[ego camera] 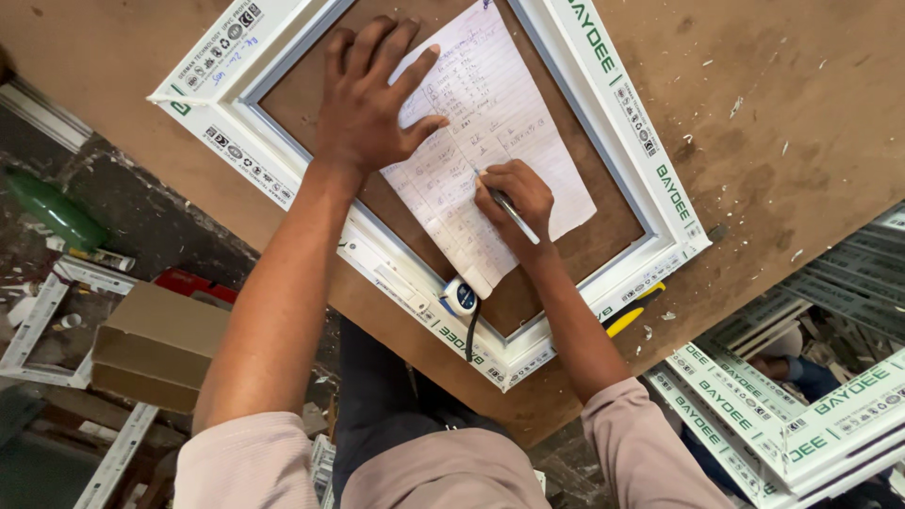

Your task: The person carries a white window frame to the work table and sets it down, writes notes on a paper sheet, measures the frame with a tape measure, then holds the frame upright and files its edge with a hand file, repositioning the frame to file different spots.

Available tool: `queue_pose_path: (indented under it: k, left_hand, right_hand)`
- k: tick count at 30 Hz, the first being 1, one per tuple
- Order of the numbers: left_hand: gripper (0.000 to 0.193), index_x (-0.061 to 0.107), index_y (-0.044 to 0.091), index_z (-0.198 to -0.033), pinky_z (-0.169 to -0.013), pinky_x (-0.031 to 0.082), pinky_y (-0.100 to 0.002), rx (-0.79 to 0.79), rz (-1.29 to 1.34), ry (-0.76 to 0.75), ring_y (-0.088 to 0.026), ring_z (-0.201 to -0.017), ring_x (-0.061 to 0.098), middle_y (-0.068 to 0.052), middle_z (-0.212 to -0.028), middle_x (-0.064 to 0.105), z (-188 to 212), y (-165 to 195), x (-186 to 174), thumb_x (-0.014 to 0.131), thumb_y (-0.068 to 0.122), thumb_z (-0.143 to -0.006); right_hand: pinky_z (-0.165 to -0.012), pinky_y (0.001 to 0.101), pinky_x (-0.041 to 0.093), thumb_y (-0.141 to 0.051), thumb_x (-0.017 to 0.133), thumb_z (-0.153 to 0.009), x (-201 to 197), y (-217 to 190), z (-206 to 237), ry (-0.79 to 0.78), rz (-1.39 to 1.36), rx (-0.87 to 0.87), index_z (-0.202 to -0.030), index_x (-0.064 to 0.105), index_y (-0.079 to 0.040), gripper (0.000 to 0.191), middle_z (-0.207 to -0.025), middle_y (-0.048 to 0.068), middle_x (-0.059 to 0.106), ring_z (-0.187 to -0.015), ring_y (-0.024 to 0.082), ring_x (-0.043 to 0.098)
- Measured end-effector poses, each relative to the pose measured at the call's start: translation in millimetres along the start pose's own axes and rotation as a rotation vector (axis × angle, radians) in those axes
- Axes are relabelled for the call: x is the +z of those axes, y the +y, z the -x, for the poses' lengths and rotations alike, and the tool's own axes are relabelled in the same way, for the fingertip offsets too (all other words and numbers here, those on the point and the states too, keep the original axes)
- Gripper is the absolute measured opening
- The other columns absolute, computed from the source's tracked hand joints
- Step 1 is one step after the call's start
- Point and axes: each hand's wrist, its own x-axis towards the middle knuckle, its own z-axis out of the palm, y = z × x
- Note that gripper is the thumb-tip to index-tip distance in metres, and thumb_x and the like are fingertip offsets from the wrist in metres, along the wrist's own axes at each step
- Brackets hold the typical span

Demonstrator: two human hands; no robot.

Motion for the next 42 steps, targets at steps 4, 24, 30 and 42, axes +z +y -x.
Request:
queue_pose_path:
  k: [4, 24, 30, 42]
  left_hand:
    - [0.07, 0.064, 0.011, -0.142, -0.116, 0.029, -0.058, 0.003, -0.007, 0.004, -0.034, -0.144, 0.04, -0.013, -0.157, 0.05, -1, 1, -1, 0.085, 0.052, -0.088]
    - [0.059, 0.062, 0.01, -0.142, -0.118, 0.028, -0.056, -0.004, 0.004, -0.007, -0.033, -0.147, 0.039, -0.013, -0.159, 0.049, 0, 0, -3, 0.082, 0.037, -0.094]
    - [0.059, 0.063, 0.011, -0.142, -0.118, 0.028, -0.056, -0.02, -0.005, -0.019, -0.032, -0.146, 0.04, -0.012, -0.158, 0.049, -3, 3, -5, 0.082, 0.034, -0.091]
    - [0.057, 0.064, 0.01, -0.141, -0.119, 0.028, -0.055, -0.023, -0.011, -0.02, -0.032, -0.147, 0.04, -0.012, -0.159, 0.049, -5, 4, -5, 0.081, 0.034, -0.092]
  right_hand:
    - [-0.067, 0.0336, 0.055, 0.008, 0.078, -0.083, -1, 1, 1, 0.01, 0.013, 0.003, -0.09, 0.067, 0.002, 0.014, -0.09, 0.016, 0.07, -0.077, 0.026, 0.069]
    - [-0.076, 0.0299, 0.058, 0.005, 0.077, -0.089, -11, 12, 6, -0.001, -0.11, 0.18, -0.101, 0.07, 0.005, 0.014, -0.101, 0.017, 0.074, -0.085, 0.022, 0.073]
    - [-0.069, 0.031, 0.057, 0.007, 0.079, -0.085, -6, 9, 4, 0.031, -0.025, 0.071, -0.093, 0.068, 0.003, 0.013, -0.094, 0.015, 0.073, -0.078, 0.022, 0.072]
    - [-0.069, 0.0334, 0.057, 0.009, 0.076, -0.086, -6, 4, -1, 0.029, 0.002, -0.014, -0.091, 0.064, 0.003, 0.014, -0.095, 0.016, 0.071, -0.08, 0.025, 0.07]
